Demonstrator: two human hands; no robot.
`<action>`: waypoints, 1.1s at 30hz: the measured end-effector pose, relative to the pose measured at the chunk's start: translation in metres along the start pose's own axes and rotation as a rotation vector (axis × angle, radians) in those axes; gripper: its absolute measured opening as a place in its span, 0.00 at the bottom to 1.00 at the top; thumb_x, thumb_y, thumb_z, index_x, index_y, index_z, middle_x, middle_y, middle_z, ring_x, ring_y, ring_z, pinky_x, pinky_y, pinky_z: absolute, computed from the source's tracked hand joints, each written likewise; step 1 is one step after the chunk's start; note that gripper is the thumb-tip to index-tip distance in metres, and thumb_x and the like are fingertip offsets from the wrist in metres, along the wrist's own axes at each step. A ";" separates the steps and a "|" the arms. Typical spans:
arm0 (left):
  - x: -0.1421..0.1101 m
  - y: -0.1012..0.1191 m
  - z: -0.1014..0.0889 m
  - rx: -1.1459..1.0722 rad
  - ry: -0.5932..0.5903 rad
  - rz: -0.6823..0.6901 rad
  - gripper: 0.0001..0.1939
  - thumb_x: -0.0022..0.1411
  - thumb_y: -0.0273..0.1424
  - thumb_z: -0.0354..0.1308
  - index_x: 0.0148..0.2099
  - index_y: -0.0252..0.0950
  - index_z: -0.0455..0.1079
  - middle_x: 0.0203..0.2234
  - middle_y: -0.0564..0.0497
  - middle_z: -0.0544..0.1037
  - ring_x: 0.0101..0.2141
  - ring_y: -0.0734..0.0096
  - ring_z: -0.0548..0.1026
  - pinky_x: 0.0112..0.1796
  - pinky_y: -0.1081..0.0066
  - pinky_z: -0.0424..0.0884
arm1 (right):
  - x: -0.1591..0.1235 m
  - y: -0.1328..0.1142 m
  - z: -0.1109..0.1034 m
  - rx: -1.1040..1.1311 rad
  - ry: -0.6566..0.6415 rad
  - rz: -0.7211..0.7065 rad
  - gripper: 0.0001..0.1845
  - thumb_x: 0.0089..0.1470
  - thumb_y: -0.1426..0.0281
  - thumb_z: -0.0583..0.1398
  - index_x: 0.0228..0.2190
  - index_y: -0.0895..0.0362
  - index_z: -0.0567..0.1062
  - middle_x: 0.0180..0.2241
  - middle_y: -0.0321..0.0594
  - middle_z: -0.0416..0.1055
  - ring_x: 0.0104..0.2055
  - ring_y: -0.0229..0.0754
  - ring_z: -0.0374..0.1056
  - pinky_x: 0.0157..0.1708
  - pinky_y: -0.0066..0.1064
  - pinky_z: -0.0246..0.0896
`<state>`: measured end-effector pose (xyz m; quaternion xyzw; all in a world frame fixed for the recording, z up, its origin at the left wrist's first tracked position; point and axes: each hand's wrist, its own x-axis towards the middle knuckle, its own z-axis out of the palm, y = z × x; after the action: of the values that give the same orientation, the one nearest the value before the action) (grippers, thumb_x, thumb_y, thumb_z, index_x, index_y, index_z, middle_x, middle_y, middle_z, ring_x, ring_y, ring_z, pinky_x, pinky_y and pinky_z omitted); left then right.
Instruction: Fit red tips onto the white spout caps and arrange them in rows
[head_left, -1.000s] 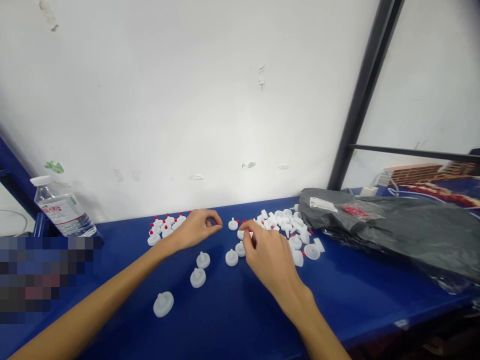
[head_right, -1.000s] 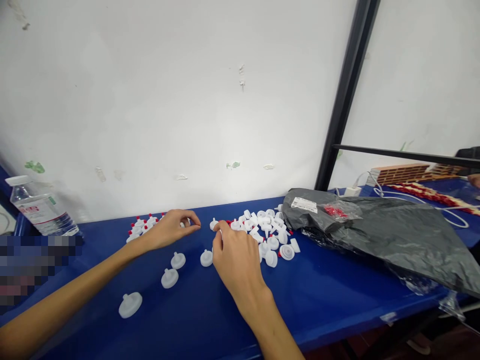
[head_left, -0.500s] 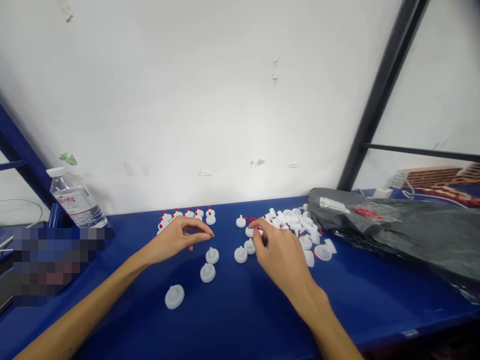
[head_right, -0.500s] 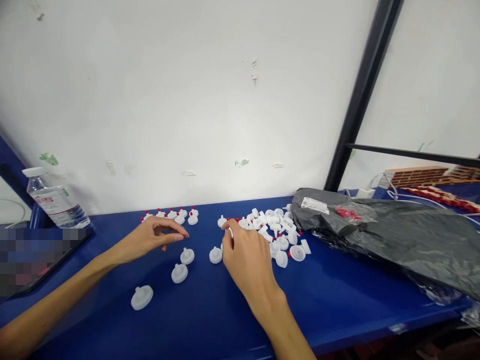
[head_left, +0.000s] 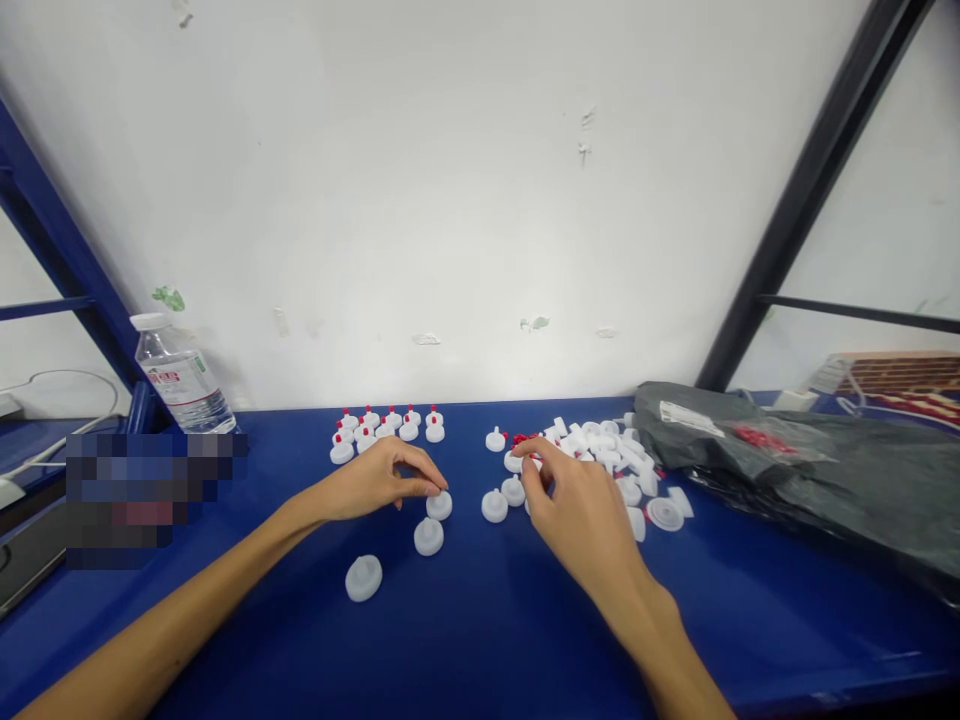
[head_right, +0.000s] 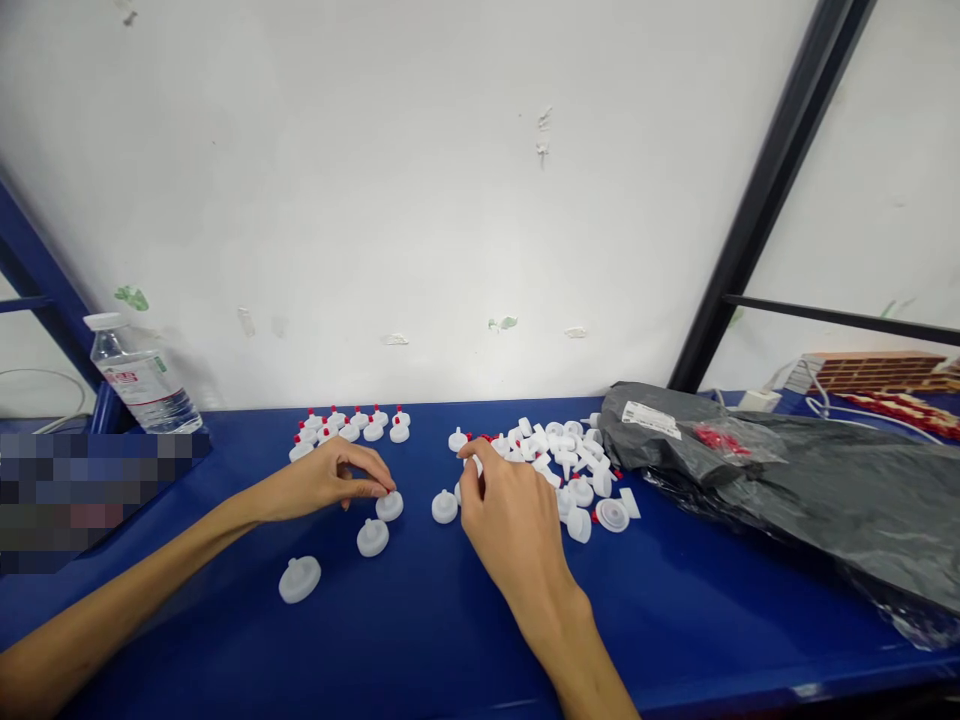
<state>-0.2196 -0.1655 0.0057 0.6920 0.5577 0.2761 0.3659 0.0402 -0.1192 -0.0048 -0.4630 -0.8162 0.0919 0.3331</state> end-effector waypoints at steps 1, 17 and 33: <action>0.000 -0.001 0.001 0.004 0.000 0.004 0.12 0.62 0.38 0.63 0.42 0.37 0.82 0.37 0.47 0.82 0.29 0.72 0.74 0.25 0.76 0.72 | 0.000 0.000 0.000 0.000 -0.003 0.003 0.13 0.62 0.69 0.54 0.41 0.46 0.77 0.18 0.28 0.70 0.19 0.39 0.61 0.26 0.30 0.42; 0.006 -0.040 -0.030 0.516 0.324 0.111 0.10 0.65 0.36 0.59 0.41 0.41 0.81 0.39 0.50 0.83 0.39 0.64 0.78 0.40 0.69 0.70 | -0.001 0.001 0.001 0.015 -0.002 -0.004 0.13 0.61 0.68 0.54 0.41 0.46 0.78 0.18 0.28 0.70 0.19 0.39 0.61 0.24 0.29 0.44; 0.003 -0.046 -0.047 0.742 0.495 -0.150 0.14 0.63 0.36 0.54 0.42 0.41 0.81 0.39 0.48 0.83 0.37 0.59 0.77 0.33 0.69 0.65 | 0.000 0.000 0.002 0.004 -0.012 -0.018 0.14 0.61 0.68 0.54 0.41 0.47 0.79 0.18 0.29 0.70 0.18 0.39 0.62 0.25 0.31 0.45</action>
<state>-0.2827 -0.1480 -0.0046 0.6469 0.7385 0.1873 -0.0324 0.0396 -0.1191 -0.0063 -0.4542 -0.8222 0.0933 0.3301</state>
